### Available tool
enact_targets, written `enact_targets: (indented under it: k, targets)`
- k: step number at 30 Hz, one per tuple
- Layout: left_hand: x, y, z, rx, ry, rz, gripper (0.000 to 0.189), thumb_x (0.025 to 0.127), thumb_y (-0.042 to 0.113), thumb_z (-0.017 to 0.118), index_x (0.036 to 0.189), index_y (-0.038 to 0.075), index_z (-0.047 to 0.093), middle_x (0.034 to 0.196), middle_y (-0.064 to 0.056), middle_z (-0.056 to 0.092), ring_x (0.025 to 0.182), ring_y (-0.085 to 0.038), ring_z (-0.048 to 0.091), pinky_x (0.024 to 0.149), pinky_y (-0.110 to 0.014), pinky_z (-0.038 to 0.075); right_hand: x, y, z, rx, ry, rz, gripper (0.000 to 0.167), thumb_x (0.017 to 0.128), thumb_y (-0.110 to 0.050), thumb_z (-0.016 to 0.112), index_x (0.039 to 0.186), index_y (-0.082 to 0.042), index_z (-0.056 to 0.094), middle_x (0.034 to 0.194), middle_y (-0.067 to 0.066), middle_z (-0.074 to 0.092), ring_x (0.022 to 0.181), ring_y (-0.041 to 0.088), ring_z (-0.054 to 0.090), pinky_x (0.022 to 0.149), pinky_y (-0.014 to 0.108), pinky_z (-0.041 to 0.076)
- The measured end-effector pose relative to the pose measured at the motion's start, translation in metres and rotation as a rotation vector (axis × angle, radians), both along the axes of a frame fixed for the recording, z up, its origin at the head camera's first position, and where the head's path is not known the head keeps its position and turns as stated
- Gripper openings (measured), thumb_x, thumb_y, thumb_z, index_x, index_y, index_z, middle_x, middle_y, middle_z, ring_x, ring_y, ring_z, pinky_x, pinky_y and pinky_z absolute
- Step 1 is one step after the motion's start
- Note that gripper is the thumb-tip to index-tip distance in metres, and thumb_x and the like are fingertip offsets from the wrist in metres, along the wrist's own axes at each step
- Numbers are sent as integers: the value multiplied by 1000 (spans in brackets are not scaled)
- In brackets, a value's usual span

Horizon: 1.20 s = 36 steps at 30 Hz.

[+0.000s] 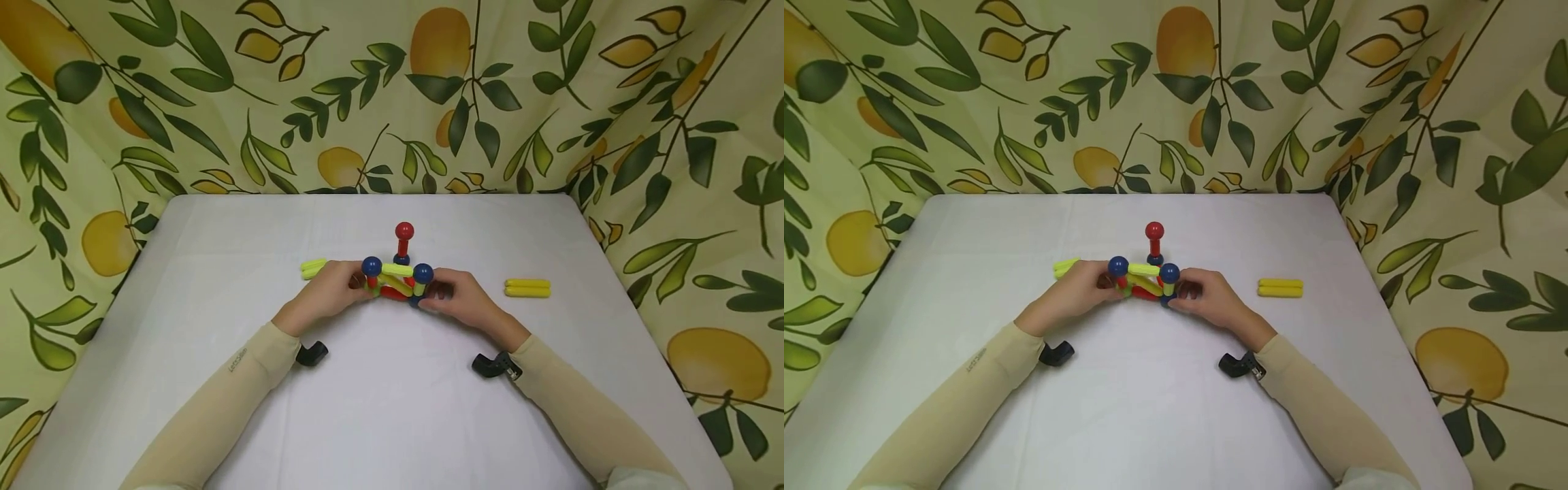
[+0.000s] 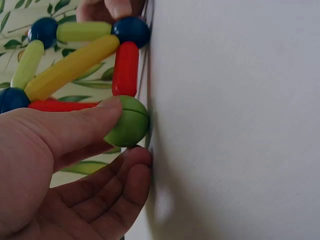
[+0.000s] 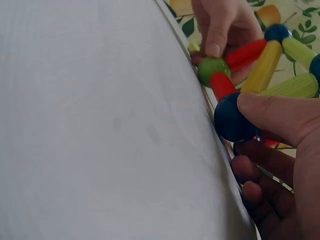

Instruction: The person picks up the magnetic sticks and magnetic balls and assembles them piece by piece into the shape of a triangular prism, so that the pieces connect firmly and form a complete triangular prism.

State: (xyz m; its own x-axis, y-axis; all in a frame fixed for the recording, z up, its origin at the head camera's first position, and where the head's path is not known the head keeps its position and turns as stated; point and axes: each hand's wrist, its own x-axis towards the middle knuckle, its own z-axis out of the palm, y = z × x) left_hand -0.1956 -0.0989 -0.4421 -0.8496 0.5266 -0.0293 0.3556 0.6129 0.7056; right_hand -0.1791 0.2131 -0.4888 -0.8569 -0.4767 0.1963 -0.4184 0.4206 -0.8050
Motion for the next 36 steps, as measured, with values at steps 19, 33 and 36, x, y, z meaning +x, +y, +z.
enact_targets:
  k: [19,33,36]
  targets:
    - [-53,10,1,-50,-76,39,28,103,8,71,129,-1,74,122,-14,75,112,-31,70,101,-47,55,21,-32,28,269,53,201,45,98,-19,79,140,-10,69,111,-8,71,90,10,61,80,32,56]
    - [-64,14,-4,34,-114,48,31,105,4,65,135,5,75,128,-15,73,115,-31,70,102,-46,56,32,-66,38,412,69,233,65,99,-25,78,156,-4,55,104,-5,64,77,9,55,74,29,52]
    - [-63,15,-4,60,-104,37,31,106,5,65,135,4,74,128,-15,74,118,-32,69,106,-46,54,32,-66,36,404,67,228,65,100,-24,77,158,-5,53,107,-5,63,78,9,55,74,28,52]
